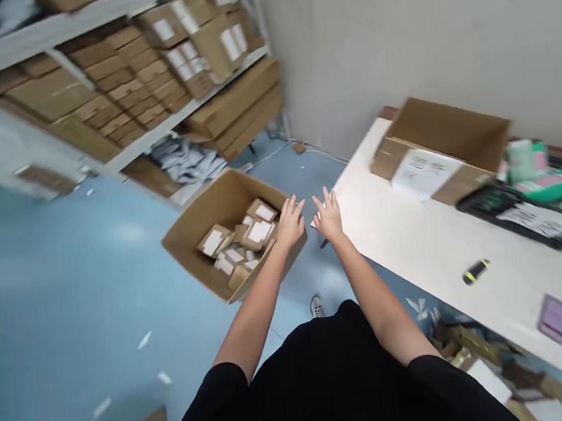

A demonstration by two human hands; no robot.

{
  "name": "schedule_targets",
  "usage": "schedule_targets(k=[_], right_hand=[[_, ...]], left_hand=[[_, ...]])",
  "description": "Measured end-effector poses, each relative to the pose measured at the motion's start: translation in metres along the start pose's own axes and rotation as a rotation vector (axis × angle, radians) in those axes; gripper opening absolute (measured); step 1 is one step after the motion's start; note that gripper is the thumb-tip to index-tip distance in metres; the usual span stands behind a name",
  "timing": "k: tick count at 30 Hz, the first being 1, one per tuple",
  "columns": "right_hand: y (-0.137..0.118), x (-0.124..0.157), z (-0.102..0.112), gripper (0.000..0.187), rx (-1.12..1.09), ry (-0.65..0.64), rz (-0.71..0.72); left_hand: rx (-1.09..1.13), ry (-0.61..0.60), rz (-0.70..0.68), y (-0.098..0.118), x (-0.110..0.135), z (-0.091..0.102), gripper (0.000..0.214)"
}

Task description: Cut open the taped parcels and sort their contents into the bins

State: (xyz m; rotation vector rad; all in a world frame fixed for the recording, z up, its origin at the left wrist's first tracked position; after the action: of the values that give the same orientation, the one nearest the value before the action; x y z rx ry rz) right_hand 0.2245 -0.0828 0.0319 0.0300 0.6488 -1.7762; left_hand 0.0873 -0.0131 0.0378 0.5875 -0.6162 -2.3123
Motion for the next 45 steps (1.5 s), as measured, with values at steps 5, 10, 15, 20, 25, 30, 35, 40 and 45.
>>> schedule_targets(k=[5, 10, 15, 20, 25, 30, 35, 40, 45], right_hand=[[-0.136, -0.057, -0.117, 0.067, -0.161, -0.226, 0.27], [-0.2, -0.098, -0.214, 0.067, -0.181, -0.404, 0.395], [-0.208, -0.141, -0.326, 0.068, -0.077, -0.618, 0.451], [-0.186, -0.164, -0.455, 0.069, 0.001, -0.797, 0.464], [-0.143, -0.161, -0.576, 0.072, 0.108, -0.966, 0.433], [-0.106, -0.147, -0.659, 0.081, 0.148, -1.069, 0.446], [-0.1, -0.11, -0.694, 0.075, 0.182, -1.223, 0.532], [-0.114, -0.1, -0.653, 0.056, 0.265, -1.105, 0.516], [-0.144, -0.124, -0.561, 0.056, 0.264, -0.97, 0.583]], left_hand=[[-0.082, 0.167, 0.359, -0.152, 0.072, 0.082, 0.071], [-0.092, 0.22, 0.609, -0.251, 0.118, 0.108, 0.074], [-0.088, 0.085, 0.893, -0.345, 0.122, 0.079, 0.076], [0.055, -0.096, 1.104, -0.455, 0.114, 0.002, 0.087], [0.172, -0.174, 1.233, -0.563, 0.116, -0.092, 0.09], [0.286, -0.184, 1.41, -0.612, 0.151, -0.179, 0.087], [0.416, 0.095, 1.43, -0.617, 0.174, -0.204, 0.071], [0.447, 0.216, 1.41, -0.588, 0.175, -0.177, 0.07], [0.374, 0.31, 1.32, -0.524, 0.152, -0.108, 0.072]])
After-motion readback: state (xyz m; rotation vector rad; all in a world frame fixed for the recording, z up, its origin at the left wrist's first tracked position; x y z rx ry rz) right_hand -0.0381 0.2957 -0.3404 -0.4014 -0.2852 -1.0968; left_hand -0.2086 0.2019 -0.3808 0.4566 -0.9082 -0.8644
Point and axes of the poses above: each hand's wrist, its own x-axis away from the middle knuckle, its own z-axis out of the back of the hand, y = z × x, the point moved 8 cm from there along -x, towards the middle knuckle, and after that the axes turned 4 degrees about x, right-handed, at the moved point
